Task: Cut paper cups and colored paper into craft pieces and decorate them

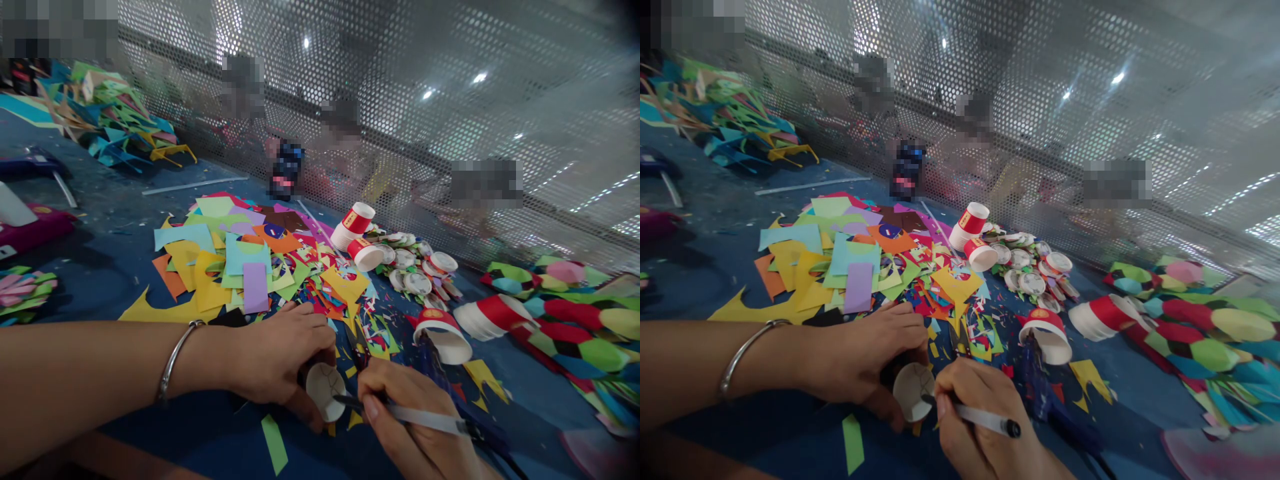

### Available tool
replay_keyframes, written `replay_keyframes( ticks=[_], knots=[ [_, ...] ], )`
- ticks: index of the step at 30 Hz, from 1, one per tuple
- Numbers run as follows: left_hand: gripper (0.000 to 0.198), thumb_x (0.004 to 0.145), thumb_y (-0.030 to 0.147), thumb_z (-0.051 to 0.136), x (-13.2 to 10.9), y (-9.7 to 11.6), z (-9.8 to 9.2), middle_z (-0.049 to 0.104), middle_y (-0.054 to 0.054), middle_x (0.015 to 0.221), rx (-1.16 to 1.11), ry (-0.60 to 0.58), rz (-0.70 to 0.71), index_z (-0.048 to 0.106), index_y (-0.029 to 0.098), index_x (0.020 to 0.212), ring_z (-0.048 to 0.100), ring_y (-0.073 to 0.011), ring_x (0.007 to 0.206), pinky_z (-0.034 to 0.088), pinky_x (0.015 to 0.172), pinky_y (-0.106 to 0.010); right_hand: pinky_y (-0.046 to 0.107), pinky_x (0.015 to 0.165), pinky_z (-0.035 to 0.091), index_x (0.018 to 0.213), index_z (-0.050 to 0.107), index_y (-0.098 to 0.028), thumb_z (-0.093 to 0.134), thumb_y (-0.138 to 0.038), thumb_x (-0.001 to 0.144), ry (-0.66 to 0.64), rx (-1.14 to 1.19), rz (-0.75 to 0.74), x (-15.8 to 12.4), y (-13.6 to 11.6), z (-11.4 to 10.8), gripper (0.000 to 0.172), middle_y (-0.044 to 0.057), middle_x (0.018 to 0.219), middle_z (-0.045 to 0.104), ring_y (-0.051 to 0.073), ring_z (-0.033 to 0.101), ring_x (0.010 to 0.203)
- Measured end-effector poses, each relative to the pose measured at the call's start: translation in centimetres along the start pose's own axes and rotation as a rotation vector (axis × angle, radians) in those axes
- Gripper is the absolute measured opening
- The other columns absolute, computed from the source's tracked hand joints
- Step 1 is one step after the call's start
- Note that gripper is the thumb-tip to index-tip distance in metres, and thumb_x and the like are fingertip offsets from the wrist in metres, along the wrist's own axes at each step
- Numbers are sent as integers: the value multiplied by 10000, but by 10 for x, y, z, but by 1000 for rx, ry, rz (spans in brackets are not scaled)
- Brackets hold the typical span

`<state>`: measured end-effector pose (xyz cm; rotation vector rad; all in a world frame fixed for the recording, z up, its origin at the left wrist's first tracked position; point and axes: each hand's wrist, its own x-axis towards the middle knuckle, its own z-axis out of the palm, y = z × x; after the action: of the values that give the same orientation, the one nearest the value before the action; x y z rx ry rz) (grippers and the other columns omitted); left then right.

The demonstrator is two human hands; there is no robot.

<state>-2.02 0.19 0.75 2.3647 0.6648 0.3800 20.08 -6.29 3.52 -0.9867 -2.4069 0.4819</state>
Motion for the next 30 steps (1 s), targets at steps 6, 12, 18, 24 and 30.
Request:
replay_keyframes(
  ticks=[6,12,18,24,30],
  knots=[
    [534,604,548,840,0,0,0,580,-15,953,-5,-4,3,603,217,949,504,-222,879,340,753,-318,239,521,380,825,530,-202,411,-105,902,6,-1,-2,0,0,0,172,-18,667,549,117,516,558],
    [524,609,536,841,0,1,-1,590,-19,954,7,4,6,606,219,953,498,-224,880,337,746,-315,243,543,389,827,518,-205,413,-109,907,15,1,9,0,2,2,163,-17,679,548,121,521,581],
    [531,594,531,851,0,0,0,586,-15,951,1,3,10,601,223,947,489,-224,883,331,739,-312,241,552,390,849,511,-206,417,-112,916,-12,-8,3,-1,5,1,150,-17,696,550,119,526,594],
    [531,593,535,850,1,0,0,580,-15,945,2,0,16,601,220,941,488,-223,878,325,730,-312,256,555,392,853,508,-212,417,-118,922,-20,-17,20,-4,6,2,148,-9,704,553,134,540,614],
    [519,603,535,840,0,0,-1,580,-14,953,2,3,12,603,223,944,497,-227,889,336,743,-321,247,528,388,837,521,-208,420,-116,901,-4,9,6,-1,3,2,151,-18,684,554,121,521,563]
  ],
)
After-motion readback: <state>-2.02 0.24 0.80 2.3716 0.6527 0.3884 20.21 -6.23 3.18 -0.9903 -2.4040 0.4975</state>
